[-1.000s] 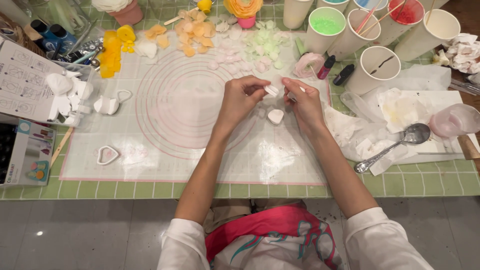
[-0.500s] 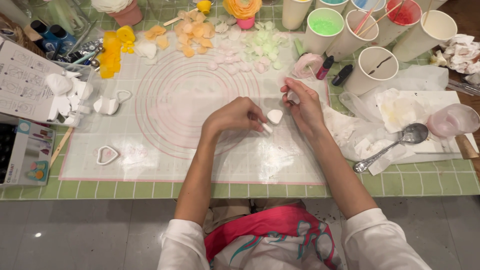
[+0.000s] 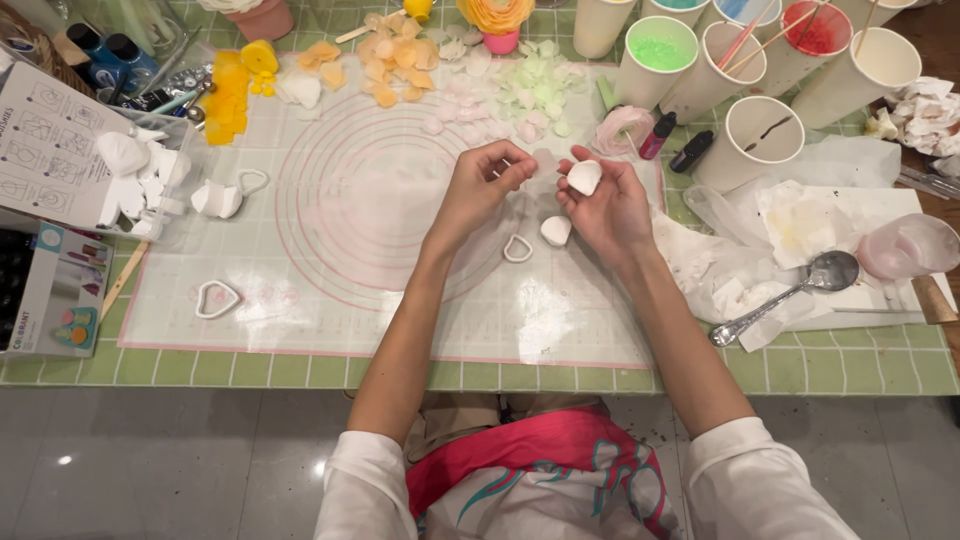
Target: Shaping small pieces of white wax into petal forms.
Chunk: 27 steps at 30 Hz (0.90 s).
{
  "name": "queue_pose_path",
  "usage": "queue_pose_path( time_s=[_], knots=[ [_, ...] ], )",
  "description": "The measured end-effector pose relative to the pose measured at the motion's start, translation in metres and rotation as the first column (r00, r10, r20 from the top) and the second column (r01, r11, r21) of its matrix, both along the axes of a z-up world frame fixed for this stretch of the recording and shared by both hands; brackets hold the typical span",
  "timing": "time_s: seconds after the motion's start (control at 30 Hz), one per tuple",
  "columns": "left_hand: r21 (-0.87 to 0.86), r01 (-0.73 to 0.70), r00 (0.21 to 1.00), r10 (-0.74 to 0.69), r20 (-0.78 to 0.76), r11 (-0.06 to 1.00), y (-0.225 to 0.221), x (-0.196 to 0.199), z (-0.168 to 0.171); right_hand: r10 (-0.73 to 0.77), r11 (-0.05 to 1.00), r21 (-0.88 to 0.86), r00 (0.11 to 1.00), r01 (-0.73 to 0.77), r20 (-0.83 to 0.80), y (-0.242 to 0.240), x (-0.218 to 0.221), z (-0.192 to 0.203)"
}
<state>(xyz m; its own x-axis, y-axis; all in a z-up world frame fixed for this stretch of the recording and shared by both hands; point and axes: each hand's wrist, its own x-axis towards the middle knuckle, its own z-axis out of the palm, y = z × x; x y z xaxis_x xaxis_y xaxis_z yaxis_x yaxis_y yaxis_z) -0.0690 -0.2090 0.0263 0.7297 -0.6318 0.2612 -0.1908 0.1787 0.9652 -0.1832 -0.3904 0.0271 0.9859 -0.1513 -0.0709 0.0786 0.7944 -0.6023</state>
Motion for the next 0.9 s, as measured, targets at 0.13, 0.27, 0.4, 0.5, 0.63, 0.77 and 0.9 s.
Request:
queue_pose_path(
  time_s=[0.13,0.27,0.4,0.5,0.63,0.77,0.9],
  knots=[
    [0.072,0.034,0.995,-0.04,0.093,0.997,0.006,-0.003,0.009,-0.02,0.998,-0.067,0.999,0.018,-0.031,-0.005,0.002,-0.013],
    [0.126,0.084,0.966,-0.112,0.233,0.989,0.007,-0.013,0.022,0.031,0.948,-0.319,0.999,-0.026,0.01,0.004,-0.004,-0.004],
    [0.226,0.048,0.962,-0.106,0.252,0.973,0.006,-0.021,0.032,0.051,0.893,-0.449,0.999,-0.045,0.002,0.004,-0.007,-0.007],
    [0.253,-0.033,0.944,-0.054,0.326,0.967,0.009,-0.024,0.038,0.027,0.889,-0.457,1.0,-0.028,-0.009,0.007,-0.006,-0.003],
    [0.262,-0.114,0.91,-0.005,0.415,0.958,0.012,-0.027,0.043,0.013,0.845,-0.534,1.0,-0.002,0.016,0.012,-0.004,-0.001],
    [0.276,-0.161,0.89,0.019,0.455,0.948,0.012,-0.033,0.047,-0.018,0.807,-0.591,1.0,0.012,-0.004,0.015,-0.005,0.0],
    [0.279,-0.225,0.873,0.066,0.483,0.934,0.009,-0.034,0.04,-0.019,0.8,-0.6,1.0,0.014,-0.003,0.016,-0.003,-0.001]
  ],
)
